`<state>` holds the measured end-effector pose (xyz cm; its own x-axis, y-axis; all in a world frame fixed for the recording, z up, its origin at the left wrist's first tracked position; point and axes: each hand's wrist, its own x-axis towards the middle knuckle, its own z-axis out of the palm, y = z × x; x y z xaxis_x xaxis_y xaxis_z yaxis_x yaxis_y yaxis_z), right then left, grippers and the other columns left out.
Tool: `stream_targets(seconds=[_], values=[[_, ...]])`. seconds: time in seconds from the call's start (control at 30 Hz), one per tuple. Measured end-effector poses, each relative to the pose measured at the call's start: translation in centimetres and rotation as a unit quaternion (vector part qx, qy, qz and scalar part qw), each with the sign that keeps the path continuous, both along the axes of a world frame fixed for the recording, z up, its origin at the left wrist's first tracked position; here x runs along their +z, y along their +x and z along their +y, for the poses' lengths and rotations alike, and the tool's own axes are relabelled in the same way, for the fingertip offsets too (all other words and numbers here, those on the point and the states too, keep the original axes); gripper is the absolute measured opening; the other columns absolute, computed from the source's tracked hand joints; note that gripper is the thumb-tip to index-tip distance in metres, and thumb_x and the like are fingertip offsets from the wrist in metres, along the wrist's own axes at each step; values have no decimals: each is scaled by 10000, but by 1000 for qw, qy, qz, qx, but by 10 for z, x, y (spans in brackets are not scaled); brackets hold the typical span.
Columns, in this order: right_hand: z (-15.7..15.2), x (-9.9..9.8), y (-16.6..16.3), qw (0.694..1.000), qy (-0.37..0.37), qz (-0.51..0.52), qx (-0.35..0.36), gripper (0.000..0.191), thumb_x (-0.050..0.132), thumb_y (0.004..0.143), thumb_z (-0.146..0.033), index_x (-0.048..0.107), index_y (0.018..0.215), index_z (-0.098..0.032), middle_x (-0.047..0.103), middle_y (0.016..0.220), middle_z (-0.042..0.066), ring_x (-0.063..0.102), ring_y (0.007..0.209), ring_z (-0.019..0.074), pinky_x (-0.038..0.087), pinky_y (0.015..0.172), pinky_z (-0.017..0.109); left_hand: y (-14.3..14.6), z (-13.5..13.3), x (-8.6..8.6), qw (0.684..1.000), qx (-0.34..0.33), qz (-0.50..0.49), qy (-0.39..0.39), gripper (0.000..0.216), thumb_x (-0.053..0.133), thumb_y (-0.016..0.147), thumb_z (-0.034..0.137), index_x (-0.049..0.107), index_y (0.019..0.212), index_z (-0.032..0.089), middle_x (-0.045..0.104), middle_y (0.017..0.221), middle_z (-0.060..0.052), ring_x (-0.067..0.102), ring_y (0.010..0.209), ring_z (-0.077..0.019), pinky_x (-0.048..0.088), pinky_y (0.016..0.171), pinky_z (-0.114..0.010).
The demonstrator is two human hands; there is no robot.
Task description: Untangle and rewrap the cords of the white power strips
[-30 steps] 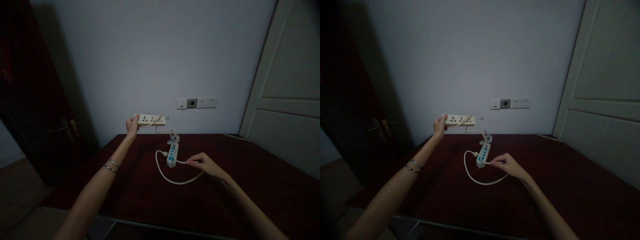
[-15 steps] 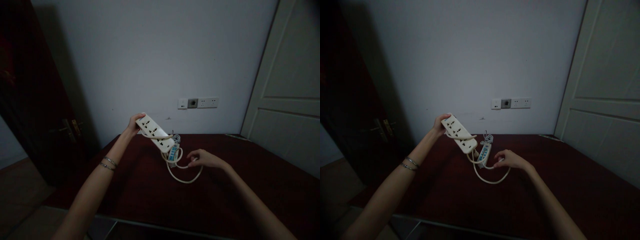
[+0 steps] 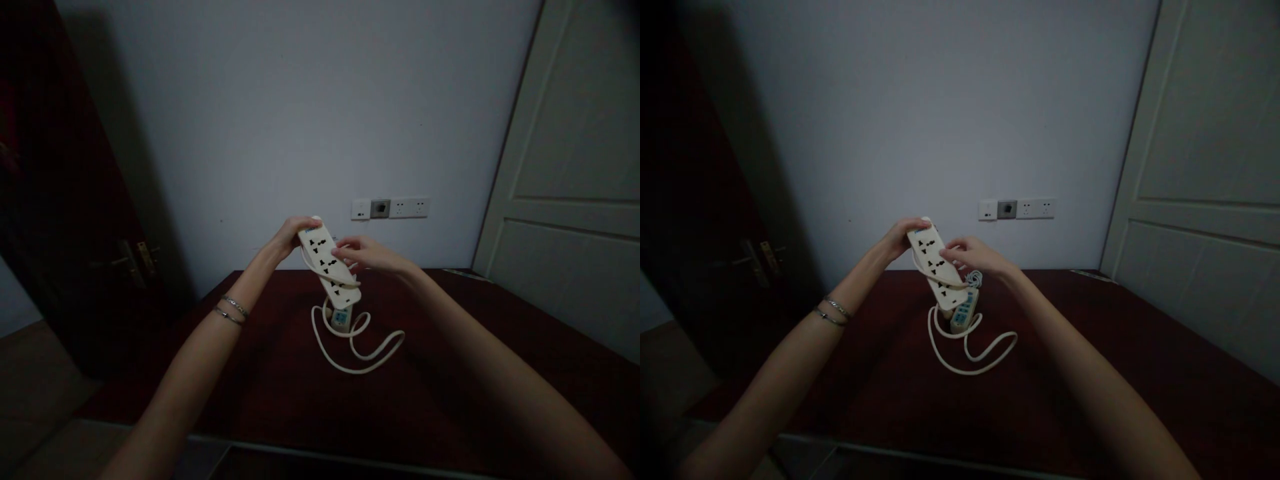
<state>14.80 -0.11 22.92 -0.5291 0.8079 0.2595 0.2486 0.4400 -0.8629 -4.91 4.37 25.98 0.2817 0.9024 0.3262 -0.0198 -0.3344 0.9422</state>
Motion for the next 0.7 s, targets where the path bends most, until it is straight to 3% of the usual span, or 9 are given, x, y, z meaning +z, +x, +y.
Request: stream_targets(seconds=[0.17,0.3,0.47,0.57,0.7], values=[[-4,-4,-1,999,33,-16,16,382,633,711,-415,626,972,-137,641,869,81,573,704,151,467,526,247,4,-10,7,998,-21,30,42,218,679,597,275,577,692,107,559,630,-29,473,549,-99,349,547,-246],[-5,-7,-1,993,103,-2,-61,359,641,694,-372,604,952,-125,635,831,80,556,668,151,445,535,265,5,-20,12,995,-87,32,40,264,656,656,345,606,771,112,611,726,-65,530,618,-129,392,604,-266],[-4,-11,-2,961,237,7,-140,316,647,695,-376,587,929,-171,637,894,68,560,772,181,455,721,346,4,-27,18,988,-144,-39,51,398,686,641,386,611,949,145,635,877,-89,593,819,-202,434,699,-310],[-1,-11,0,948,260,54,-177,315,636,703,-397,559,914,-176,629,889,65,559,787,184,455,737,358,4,-27,13,984,-133,-107,48,466,712,619,383,583,1012,169,628,898,-79,581,908,-218,441,742,-314],[10,-10,2,937,246,146,-203,360,626,696,-434,508,928,-184,615,888,58,569,789,185,477,703,352,13,-23,-5,984,-128,-114,38,496,741,584,237,546,1034,166,617,817,-47,593,808,-170,437,756,-311]])
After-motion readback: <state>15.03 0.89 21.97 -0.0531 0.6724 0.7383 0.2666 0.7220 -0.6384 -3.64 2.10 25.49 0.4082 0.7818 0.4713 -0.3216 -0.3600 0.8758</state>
